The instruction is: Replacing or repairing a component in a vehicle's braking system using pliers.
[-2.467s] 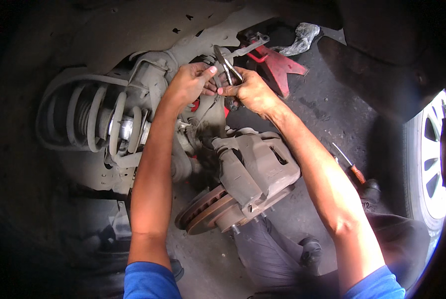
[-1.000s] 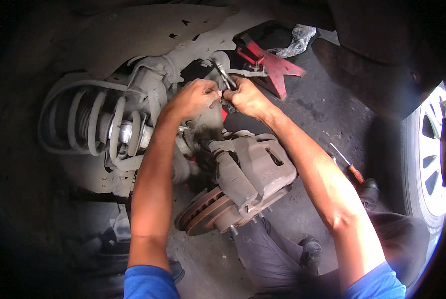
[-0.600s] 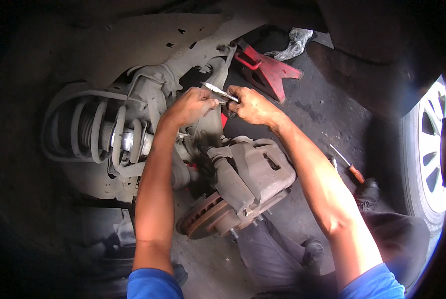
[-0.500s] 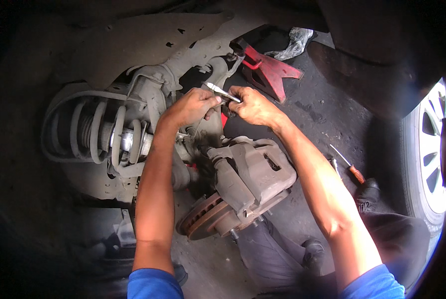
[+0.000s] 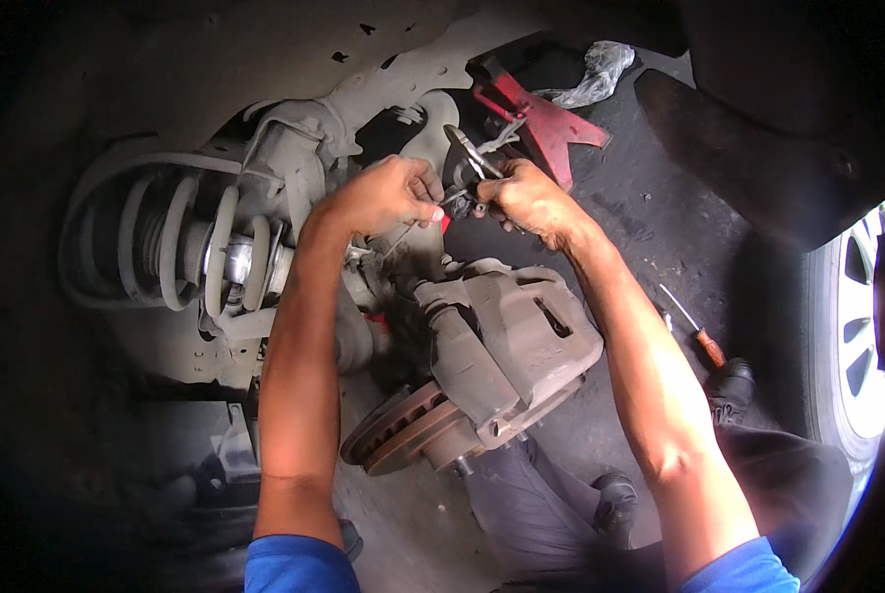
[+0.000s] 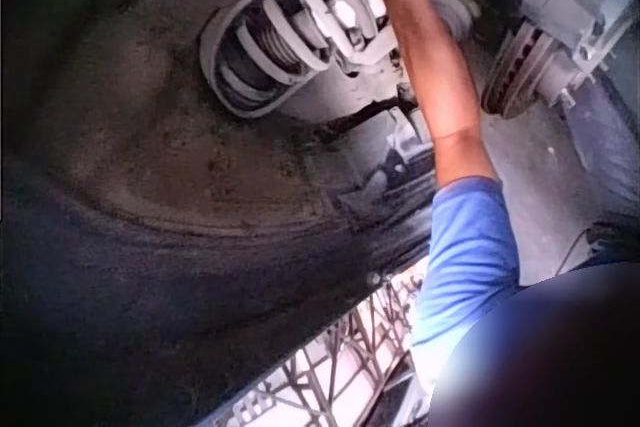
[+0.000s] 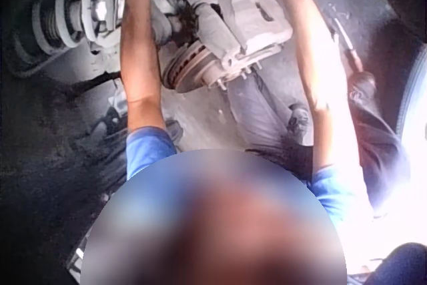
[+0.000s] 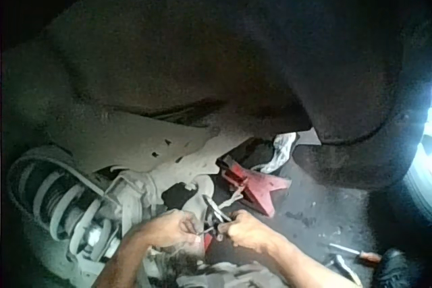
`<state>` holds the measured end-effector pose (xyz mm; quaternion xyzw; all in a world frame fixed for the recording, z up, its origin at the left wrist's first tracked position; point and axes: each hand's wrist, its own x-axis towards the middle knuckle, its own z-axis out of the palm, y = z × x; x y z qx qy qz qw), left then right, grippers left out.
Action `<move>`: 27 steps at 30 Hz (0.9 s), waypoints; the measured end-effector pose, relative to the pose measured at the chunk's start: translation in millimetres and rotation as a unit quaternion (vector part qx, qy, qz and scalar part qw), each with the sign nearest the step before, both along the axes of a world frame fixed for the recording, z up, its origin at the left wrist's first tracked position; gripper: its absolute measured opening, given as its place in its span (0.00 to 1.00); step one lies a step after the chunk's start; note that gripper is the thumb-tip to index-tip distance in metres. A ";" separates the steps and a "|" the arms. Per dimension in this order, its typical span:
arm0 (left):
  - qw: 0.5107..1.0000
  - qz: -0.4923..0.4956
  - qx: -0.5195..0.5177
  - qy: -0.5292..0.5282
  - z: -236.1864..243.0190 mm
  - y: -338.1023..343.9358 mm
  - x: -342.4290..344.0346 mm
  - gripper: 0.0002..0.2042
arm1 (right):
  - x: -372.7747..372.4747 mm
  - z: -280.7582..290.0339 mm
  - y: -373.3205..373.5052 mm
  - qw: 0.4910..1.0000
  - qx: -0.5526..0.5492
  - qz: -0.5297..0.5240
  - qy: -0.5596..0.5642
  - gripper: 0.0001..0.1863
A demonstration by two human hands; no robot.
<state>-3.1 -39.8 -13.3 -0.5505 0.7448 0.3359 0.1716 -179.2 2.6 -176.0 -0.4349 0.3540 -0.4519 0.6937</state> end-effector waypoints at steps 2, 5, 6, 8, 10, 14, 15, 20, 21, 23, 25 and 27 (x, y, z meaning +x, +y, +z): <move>1.000 0.003 -0.004 0.004 1.3 -0.2 4.4 0.12 | -2.2 11.4 2.3 1.000 0.000 0.020 0.009 0.13; 1.000 0.003 -0.020 0.012 2.3 1.2 5.3 0.11 | -8.0 24.2 4.3 0.995 0.043 0.061 0.062 0.11; 0.999 0.003 -0.034 0.012 2.6 1.7 4.7 0.10 | -6.9 22.1 4.2 0.995 0.044 0.062 0.062 0.11; 0.999 0.003 -0.033 0.014 2.9 3.2 3.6 0.10 | -3.1 16.2 2.4 0.998 0.029 0.059 0.022 0.14; 0.999 0.002 -0.033 0.016 3.5 4.4 2.1 0.10 | -2.6 11.6 -0.9 0.997 0.029 0.066 0.025 0.14; 0.999 -0.006 -0.027 0.020 4.6 5.6 0.1 0.11 | -2.0 8.5 -5.4 0.995 0.015 0.059 0.085 0.14; 0.999 -0.014 -0.028 0.013 4.8 5.3 -0.1 0.10 | -1.4 8.2 -5.0 0.995 0.015 0.059 0.085 0.14; 0.999 0.026 0.006 0.017 7.1 5.4 1.8 0.10 | -2.3 22.7 6.2 0.999 0.023 0.033 -0.001 0.12; 0.999 0.042 0.010 0.026 7.1 5.5 2.6 0.10 | -1.6 23.1 6.2 0.999 0.023 0.034 -0.001 0.12; 0.999 0.038 0.012 0.016 6.7 5.4 -2.5 0.10 | -2.2 21.9 7.0 0.994 0.032 0.066 -0.085 0.12; 0.999 0.037 0.013 0.004 7.3 6.1 -5.1 0.10 | -6.3 26.9 10.3 0.993 0.046 0.066 -0.088 0.12; 0.998 0.057 0.009 -0.007 9.9 7.1 -0.4 0.11 | -10.6 40.9 15.2 0.991 0.058 0.071 -0.097 0.12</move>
